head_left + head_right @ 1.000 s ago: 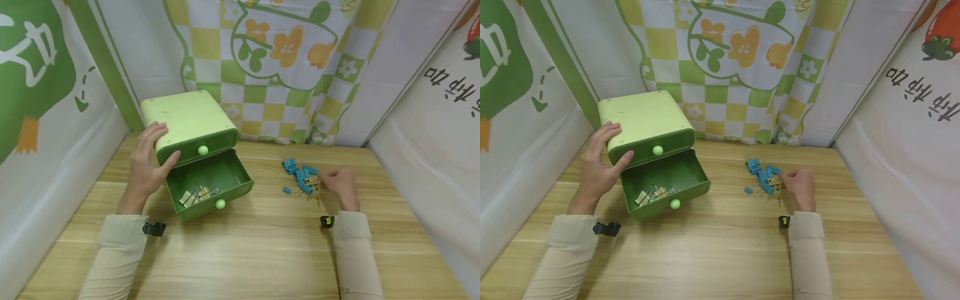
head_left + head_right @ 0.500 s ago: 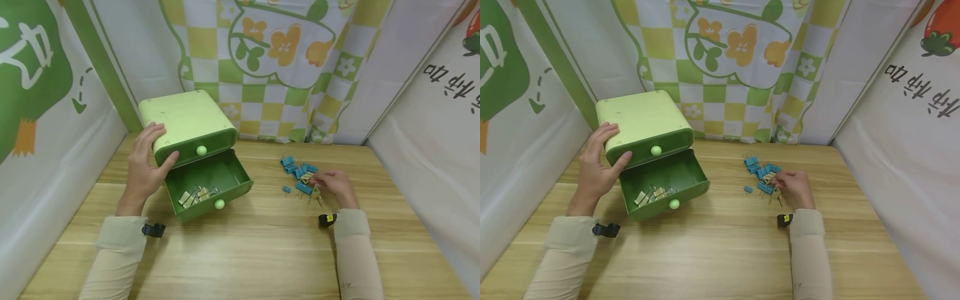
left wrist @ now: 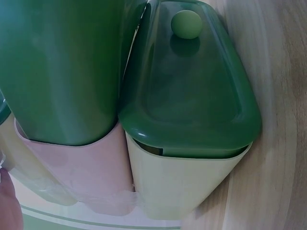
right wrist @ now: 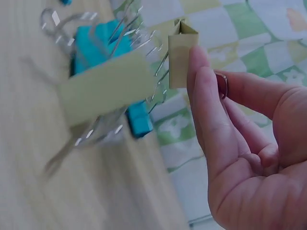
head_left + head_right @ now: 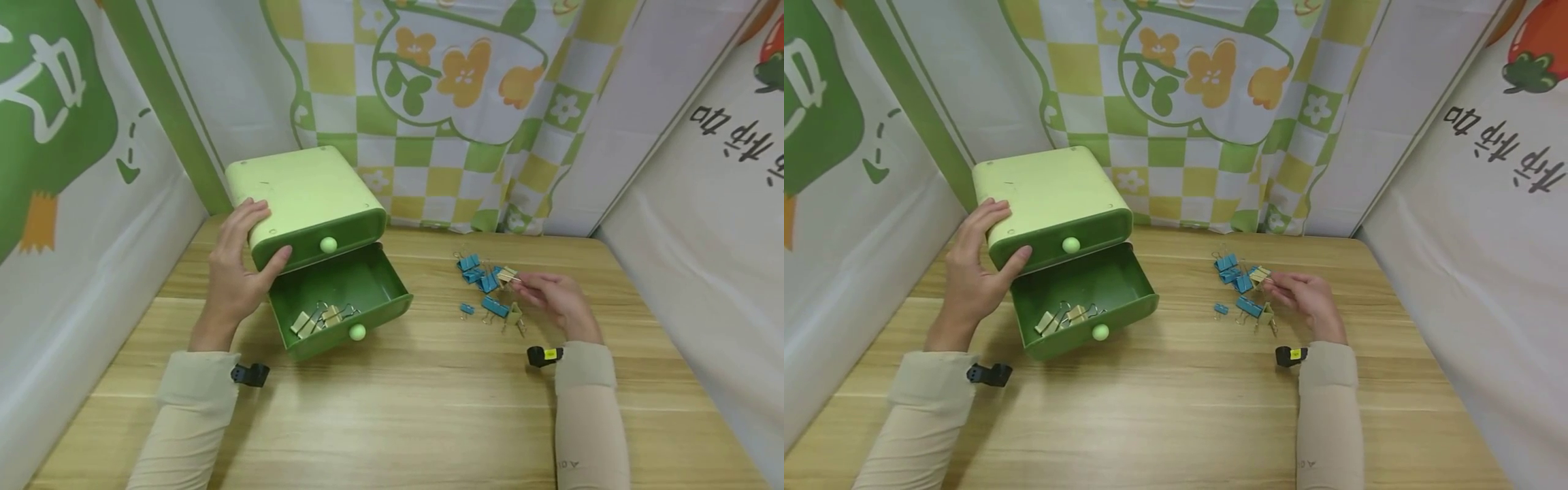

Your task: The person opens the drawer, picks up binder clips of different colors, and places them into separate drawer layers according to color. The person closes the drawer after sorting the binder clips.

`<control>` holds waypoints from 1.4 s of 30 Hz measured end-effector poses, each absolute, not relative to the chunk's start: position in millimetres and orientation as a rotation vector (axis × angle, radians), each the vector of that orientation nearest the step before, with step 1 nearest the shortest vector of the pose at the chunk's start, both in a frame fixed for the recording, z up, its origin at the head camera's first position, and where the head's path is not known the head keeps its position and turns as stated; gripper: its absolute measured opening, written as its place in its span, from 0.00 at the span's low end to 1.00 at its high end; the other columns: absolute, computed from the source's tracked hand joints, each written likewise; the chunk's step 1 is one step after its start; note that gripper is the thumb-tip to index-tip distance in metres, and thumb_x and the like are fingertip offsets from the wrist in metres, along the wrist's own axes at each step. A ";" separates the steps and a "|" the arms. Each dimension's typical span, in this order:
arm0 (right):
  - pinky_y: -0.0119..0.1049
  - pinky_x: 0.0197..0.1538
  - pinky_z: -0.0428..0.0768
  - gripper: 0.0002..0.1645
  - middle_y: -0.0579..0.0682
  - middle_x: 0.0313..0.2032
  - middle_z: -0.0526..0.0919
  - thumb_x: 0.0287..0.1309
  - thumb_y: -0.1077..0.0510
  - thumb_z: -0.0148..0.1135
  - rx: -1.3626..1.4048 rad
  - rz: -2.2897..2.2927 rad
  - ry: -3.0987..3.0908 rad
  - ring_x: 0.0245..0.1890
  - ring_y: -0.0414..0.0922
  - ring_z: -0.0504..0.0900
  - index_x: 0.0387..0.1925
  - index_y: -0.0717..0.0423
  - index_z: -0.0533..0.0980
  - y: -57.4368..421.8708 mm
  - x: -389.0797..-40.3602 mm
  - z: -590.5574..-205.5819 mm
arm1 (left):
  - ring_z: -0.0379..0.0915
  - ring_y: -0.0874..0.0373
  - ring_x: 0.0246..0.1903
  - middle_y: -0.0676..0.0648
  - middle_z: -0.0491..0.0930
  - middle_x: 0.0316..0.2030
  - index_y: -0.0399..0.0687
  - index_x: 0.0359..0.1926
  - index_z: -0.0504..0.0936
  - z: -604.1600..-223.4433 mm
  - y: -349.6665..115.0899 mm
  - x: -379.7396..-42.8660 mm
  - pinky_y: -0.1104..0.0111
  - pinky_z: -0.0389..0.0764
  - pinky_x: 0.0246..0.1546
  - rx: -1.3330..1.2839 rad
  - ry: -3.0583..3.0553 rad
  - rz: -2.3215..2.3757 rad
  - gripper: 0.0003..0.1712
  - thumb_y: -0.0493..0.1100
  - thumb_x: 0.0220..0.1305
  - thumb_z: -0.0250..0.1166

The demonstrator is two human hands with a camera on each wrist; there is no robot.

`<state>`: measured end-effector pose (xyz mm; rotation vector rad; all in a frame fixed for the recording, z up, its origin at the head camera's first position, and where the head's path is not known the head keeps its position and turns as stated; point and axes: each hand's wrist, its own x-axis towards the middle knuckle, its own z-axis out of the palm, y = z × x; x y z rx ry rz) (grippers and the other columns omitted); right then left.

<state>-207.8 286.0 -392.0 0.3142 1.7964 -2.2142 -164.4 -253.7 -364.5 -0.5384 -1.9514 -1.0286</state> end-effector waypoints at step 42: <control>0.42 0.52 0.93 0.15 0.61 0.43 0.92 0.70 0.61 0.67 -0.532 -1.628 2.220 0.45 0.52 0.93 0.52 0.67 0.85 110.9 -166.9 -289.9 | 0.62 0.44 0.79 0.40 0.76 0.71 0.40 0.69 0.77 -363.2 -253.3 -163.0 0.53 0.59 0.85 -0.538 -1.972 -1.036 0.36 0.45 0.59 0.71</control>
